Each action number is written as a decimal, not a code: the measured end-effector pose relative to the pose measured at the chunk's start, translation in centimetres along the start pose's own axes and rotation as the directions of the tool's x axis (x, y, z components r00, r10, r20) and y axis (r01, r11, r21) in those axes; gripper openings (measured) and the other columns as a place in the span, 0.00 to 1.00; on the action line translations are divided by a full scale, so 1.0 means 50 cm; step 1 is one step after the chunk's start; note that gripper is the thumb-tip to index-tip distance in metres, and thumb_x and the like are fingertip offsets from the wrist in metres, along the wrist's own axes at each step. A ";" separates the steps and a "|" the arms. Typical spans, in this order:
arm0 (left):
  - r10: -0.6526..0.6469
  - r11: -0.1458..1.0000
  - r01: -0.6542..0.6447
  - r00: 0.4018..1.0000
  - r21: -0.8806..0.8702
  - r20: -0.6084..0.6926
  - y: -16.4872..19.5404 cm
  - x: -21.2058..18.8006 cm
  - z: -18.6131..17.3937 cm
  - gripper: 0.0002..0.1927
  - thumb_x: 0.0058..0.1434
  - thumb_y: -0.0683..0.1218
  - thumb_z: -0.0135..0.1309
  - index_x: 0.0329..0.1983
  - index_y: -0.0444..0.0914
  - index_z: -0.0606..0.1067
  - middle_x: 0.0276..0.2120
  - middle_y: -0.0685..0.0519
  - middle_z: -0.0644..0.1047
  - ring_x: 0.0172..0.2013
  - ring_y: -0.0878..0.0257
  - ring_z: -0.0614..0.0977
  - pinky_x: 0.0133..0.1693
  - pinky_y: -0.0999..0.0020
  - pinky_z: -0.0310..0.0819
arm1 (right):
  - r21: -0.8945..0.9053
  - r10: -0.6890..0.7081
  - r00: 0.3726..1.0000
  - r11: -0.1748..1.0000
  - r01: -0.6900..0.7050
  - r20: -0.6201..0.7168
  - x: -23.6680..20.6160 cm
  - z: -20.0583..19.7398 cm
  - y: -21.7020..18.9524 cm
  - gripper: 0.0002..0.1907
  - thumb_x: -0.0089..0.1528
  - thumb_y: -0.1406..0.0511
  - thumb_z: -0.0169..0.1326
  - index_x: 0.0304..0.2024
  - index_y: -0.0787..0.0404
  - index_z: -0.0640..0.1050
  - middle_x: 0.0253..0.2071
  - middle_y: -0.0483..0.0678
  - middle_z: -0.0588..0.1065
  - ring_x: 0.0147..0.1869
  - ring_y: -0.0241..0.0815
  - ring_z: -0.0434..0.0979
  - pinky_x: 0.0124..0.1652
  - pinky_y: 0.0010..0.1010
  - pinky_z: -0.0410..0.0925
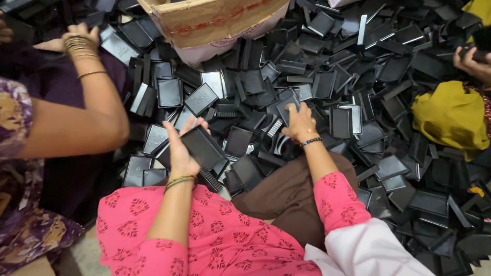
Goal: The person sits on the floor among a large pile of black plastic components, picks up parts one at a time, turns them over in both hands, and places them into a cardboard box. They continue this pick-inspect-place cycle throughout, and near the end handle and reposition the boxes.
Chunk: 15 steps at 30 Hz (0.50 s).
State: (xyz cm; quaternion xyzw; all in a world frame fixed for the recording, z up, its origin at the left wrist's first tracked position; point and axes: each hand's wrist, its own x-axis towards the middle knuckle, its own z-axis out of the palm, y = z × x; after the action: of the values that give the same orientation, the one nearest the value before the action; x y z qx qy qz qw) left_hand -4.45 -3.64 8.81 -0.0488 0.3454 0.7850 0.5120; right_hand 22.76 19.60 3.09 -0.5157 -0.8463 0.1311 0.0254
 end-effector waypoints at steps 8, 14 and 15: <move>-0.059 0.996 0.063 0.997 0.068 -0.056 -0.047 0.035 -0.040 0.44 0.61 0.78 0.37 0.52 0.34 0.72 0.42 0.43 0.81 0.39 0.53 0.83 0.45 0.58 0.80 | 0.007 -0.018 0.904 1.000 0.023 -0.428 -0.081 -0.098 -0.086 0.35 0.51 0.57 0.70 0.56 0.60 0.69 0.49 0.59 0.75 0.55 0.60 0.75 0.53 0.55 0.65; 0.029 0.987 -0.023 0.999 0.160 -0.031 -0.059 0.023 -0.015 0.45 0.64 0.75 0.32 0.56 0.31 0.72 0.47 0.44 0.82 0.45 0.57 0.83 0.49 0.63 0.80 | 0.793 -0.335 0.928 0.514 0.326 -0.165 -0.249 -0.123 -0.313 0.31 0.57 0.62 0.67 0.60 0.63 0.74 0.58 0.52 0.76 0.63 0.38 0.75 0.60 0.31 0.69; 0.025 0.986 -0.022 1.000 0.167 -0.018 -0.062 0.021 -0.012 0.45 0.65 0.74 0.31 0.57 0.31 0.72 0.48 0.44 0.82 0.46 0.58 0.84 0.51 0.64 0.80 | 0.809 -0.323 0.931 0.494 0.318 -0.168 -0.265 -0.103 -0.342 0.31 0.57 0.63 0.67 0.62 0.63 0.75 0.59 0.54 0.76 0.63 0.41 0.75 0.61 0.32 0.68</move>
State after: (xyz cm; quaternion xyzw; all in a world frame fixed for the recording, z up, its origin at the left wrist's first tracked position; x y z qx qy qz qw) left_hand -2.52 -2.47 6.36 -0.0093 0.4156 0.7588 0.5015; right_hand 15.07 1.54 13.50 -0.2766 -0.7660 0.5056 0.2848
